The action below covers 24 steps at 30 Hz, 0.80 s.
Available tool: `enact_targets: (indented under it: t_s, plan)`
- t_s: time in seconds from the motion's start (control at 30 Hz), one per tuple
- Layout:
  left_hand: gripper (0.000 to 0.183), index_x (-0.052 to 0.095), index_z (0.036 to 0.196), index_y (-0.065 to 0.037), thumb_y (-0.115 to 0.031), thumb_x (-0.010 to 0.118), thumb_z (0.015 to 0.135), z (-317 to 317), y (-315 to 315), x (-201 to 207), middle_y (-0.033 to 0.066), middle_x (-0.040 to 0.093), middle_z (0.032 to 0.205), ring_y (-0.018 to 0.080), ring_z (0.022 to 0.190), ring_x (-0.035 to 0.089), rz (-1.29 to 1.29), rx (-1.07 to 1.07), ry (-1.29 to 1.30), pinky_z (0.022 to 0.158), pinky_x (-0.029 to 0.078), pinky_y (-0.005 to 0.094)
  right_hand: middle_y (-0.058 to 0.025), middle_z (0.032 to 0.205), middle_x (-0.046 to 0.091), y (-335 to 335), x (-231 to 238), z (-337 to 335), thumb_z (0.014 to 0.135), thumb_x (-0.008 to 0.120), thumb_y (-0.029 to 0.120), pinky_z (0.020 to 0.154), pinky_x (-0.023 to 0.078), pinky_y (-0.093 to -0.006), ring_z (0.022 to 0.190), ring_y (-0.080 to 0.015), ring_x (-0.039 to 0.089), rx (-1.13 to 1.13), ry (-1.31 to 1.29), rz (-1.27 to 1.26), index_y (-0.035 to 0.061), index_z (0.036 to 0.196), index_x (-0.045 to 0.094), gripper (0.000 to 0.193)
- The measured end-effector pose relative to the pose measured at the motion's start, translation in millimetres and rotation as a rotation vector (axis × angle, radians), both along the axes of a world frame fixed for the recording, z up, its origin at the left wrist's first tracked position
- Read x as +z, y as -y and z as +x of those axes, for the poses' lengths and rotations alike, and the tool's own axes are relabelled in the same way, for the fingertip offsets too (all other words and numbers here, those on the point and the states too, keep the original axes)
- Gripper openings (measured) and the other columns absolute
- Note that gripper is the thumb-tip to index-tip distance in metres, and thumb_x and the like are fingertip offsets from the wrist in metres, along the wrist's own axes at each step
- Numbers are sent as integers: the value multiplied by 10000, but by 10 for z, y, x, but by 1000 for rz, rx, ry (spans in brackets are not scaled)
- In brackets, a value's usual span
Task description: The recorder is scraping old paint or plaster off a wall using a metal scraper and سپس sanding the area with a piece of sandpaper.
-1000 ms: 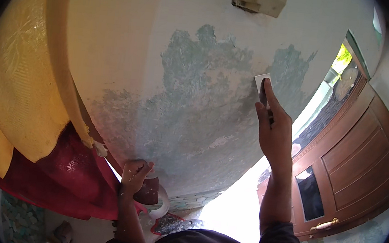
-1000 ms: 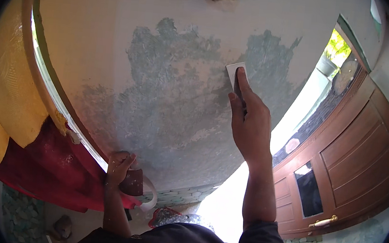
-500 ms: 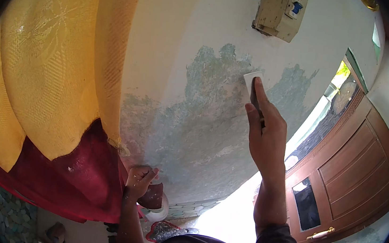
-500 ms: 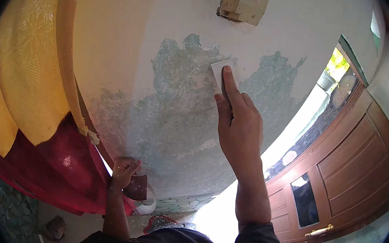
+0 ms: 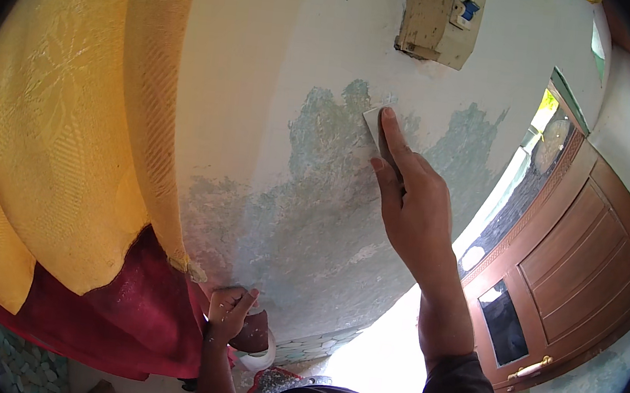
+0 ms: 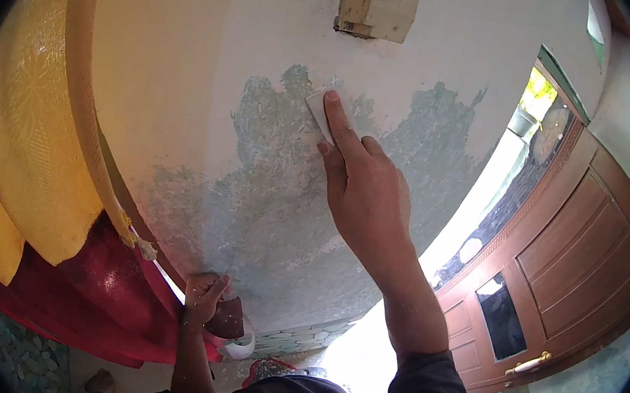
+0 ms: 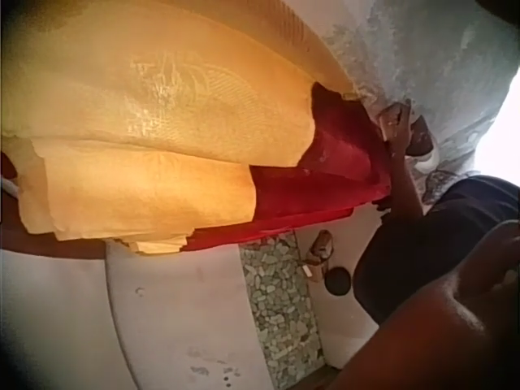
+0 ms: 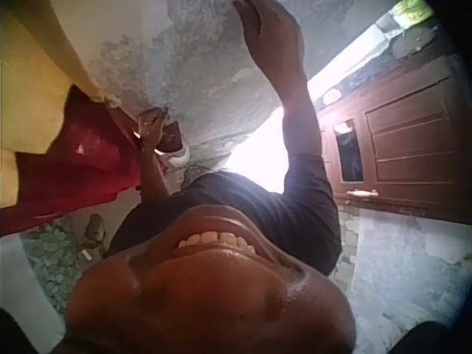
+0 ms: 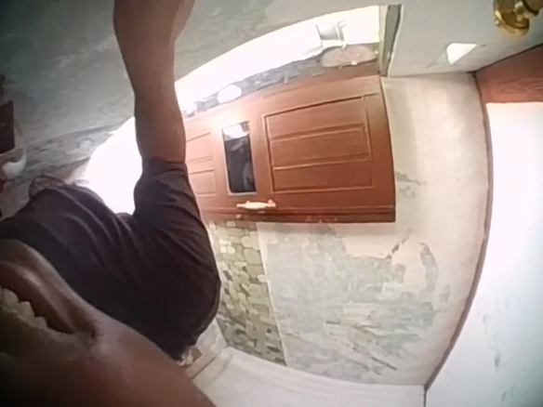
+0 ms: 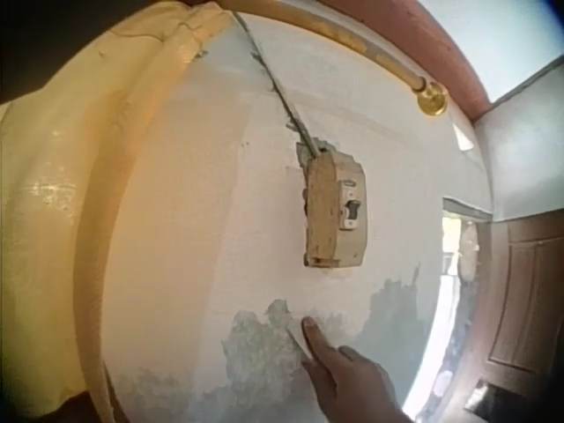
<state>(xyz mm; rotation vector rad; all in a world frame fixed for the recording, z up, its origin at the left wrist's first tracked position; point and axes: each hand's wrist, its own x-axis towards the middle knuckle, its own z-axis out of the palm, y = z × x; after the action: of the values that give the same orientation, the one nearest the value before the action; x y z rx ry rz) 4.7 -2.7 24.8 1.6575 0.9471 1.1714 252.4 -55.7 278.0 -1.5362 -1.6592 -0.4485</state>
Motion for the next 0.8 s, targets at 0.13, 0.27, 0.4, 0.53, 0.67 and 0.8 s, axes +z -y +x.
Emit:
enact_targets:
  t_s: [0.13, 0.27, 0.4, 0.53, 0.67, 0.8]
  plan:
    - [361, 604, 618, -14, -226, 594, 909, 9, -53, -37, 10, 544, 543, 63, 497, 466, 40, -10, 11, 479, 352, 235, -131, 685, 546, 3, -35, 47, 936, 525, 210, 560, 473, -391, 570, -282, 574, 24, 22, 68, 218, 1407, 405, 486]
    - [358, 594, 610, -15, -212, 590, 908, 34, -18, -57, 9, 535, 539, 65, 492, 460, -28, -5, 14, 476, 347, 236, -134, 681, 543, -56, -17, 9, 941, 517, 218, 550, 474, -391, 574, -275, 581, -14, 70, 55, 228, 1417, 384, 495]
    - [323, 590, 631, 12, -172, 606, 896, 88, 2, 43, 2, 498, 522, 63, 504, 412, 40, -14, 45, 484, 327, 251, -137, 685, 544, -28, -62, 21, 943, 513, 228, 561, 479, -397, 582, -286, 586, -2, 58, 70, 241, 1430, 354, 513]
    - [328, 586, 625, 13, -170, 602, 897, 30, -35, 3, -5, 499, 520, 59, 502, 421, 48, -7, 36, 477, 319, 249, -167, 750, 580, -27, 2, -57, 942, 515, 206, 622, 482, -389, 643, -307, 608, 28, 19, 28, 208, 1419, 375, 497]
    - [328, 593, 620, -1, -177, 602, 897, 38, -8, 3, -11, 486, 508, 59, 489, 422, 50, 0, 80, 474, 319, 246, -193, 807, 617, 17, -10, -72, 938, 524, 160, 684, 481, -381, 696, -323, 621, -12, -14, -25, 167, 1414, 388, 496]
    - [379, 572, 574, -31, -193, 574, 916, -29, -1, 12, -19, 455, 486, 63, 472, 408, -83, 9, 214, 470, 320, 242, -197, 802, 610, 52, 40, 5, 936, 525, 157, 698, 480, -382, 711, -335, 618, -5, -29, -58, 174, 1415, 386, 499]
